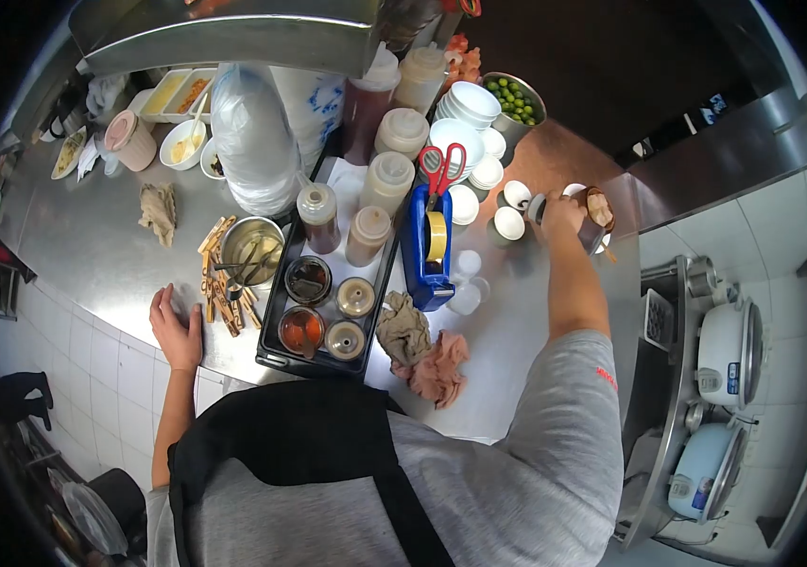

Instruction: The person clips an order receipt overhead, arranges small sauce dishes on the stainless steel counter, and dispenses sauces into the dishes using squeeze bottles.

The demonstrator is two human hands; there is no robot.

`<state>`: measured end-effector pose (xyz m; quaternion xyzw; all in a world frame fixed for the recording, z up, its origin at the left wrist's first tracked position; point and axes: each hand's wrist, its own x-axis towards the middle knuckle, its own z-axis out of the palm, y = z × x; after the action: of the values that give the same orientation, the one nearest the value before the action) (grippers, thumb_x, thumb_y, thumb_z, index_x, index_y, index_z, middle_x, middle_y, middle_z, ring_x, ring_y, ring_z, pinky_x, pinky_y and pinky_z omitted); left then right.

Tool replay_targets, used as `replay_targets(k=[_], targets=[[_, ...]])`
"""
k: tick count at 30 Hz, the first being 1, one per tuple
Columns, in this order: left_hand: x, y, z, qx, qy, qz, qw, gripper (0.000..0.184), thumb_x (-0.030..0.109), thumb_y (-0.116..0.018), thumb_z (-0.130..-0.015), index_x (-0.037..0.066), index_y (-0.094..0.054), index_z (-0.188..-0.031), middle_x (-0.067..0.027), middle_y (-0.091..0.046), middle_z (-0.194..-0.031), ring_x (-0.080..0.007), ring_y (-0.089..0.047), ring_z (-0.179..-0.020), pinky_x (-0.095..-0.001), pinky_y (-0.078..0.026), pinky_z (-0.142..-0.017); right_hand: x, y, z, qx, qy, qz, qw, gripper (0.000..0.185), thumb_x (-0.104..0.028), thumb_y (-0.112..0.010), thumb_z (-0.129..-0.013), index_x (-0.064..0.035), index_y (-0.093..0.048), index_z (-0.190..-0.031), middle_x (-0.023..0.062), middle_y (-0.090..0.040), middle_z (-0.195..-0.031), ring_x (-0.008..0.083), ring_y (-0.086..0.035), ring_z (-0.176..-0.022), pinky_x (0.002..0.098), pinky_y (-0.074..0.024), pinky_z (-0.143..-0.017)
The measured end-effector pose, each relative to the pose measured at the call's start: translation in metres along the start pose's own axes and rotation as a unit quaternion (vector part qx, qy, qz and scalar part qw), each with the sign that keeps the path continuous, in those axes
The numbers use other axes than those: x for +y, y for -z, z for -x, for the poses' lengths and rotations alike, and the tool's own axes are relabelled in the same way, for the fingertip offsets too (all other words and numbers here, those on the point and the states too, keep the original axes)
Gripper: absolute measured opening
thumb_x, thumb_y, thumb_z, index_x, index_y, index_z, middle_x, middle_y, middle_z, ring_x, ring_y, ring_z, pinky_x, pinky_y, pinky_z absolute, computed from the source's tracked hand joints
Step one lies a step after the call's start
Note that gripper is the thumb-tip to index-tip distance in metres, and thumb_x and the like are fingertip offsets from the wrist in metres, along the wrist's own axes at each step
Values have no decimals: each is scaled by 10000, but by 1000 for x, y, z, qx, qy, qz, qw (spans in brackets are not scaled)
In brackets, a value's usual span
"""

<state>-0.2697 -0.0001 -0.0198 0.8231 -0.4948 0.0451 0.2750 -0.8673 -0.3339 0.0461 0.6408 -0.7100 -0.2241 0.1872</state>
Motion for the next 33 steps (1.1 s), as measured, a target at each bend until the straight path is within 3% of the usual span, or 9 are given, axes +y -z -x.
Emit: replay_targets(k=[6, 15, 21, 24, 28, 30, 31, 32, 33], targets=[[0, 1, 0, -1, -1, 6, 1000, 597, 222, -671, -795, 97, -441, -1332, -169, -420, -1335, -358, -389, -1244, -453, -315, -1042, -7, 29, 8, -58, 20, 20, 998, 460, -194, -507, -888, -128, -433, -1338, 128, -601, -1199, 291, -579, -1106, 441, -462, -897], [-1, 0, 0, 4, -6, 5, 1000, 595, 227, -671, -793, 95, -446, -1329, -168, -423, -1332, -356, -389, -1246, -451, -316, -1040, 0, 15, -2, -42, 1, -5, 999, 229, -168, -534, -876, -100, -679, -1040, 121, -630, -1158, 268, -620, -1061, 365, -512, -864], [0, 1, 0, -1, 1, 3, 1000, 601, 232, -675, -790, 96, -446, -1330, -168, -424, -1332, -357, -390, -1245, -451, -315, -1041, 0, 20, 1, -38, -5, -30, 999, 233, -160, -533, -873, -88, -677, -1043, 125, -659, -1111, 270, -643, -1028, 371, -521, -851], [1, 1, -1, -2, 4, 1, 1000, 601, 232, -675, -790, 97, -447, -1329, -169, -425, -1331, -358, -392, -1243, -452, -315, -1041, -2, 29, 6, -58, -15, -41, 997, 293, -159, -563, -846, -90, -640, -1121, 126, -664, -1107, 266, -649, -1019, 370, -524, -849], [2, 2, 0, 1, -1, 5, 1000, 599, 232, -678, -788, 92, -450, -1323, -173, -429, -1327, -359, -399, -1233, -446, -322, -1034, 5, 10, -1, -75, -36, -148, 985, 591, -216, -734, -697, -76, -533, -1235, 159, -647, -1129, 311, -626, -1051, 398, -505, -878], [0, 1, 0, 6, 0, 13, 1000, 596, 232, -682, -785, 86, -454, -1317, -177, -433, -1323, -360, -404, -1226, -441, -328, -1028, 11, 8, 9, -81, -52, -256, 962, 760, -246, -794, -626, -95, -468, -1296, 174, -633, -1150, 323, -609, -1080, 420, -487, -893], [1, 2, 0, 9, -1, 18, 1000, 595, 231, -684, -783, 79, -457, -1312, -182, -440, -1314, -362, -409, -1219, -440, -333, -1022, 23, -45, -13, -2, -33, -412, 910, 940, -229, -870, -458, -37, -455, -1279, 212, -622, -1149, 341, -603, -1085, 418, -490, -899], [3, 4, 0, 16, -1, 22, 1000, 594, 231, -686, -781, 72, -460, -1306, -187, -447, -1306, -365, -415, -1212, -439, -338, -1016, 22, -45, -10, 14, -56, -497, 866, 905, -216, -872, -475, -10, -454, -1251, 193, -627, -1109, 316, -625, -1019, 406, -509, -849], [5, 6, 0, 21, -7, 18, 1000, 599, 229, -690, -773, 62, -462, -1301, -196, -459, -1290, -370, -423, -1201, -438, -344, -1009, 20, -53, -9, 35, -37, -678, 733, 838, -158, -865, -508, -27, -459, -1228, 143, -617, -1072, 274, -627, -937, 386, -523, -788]])
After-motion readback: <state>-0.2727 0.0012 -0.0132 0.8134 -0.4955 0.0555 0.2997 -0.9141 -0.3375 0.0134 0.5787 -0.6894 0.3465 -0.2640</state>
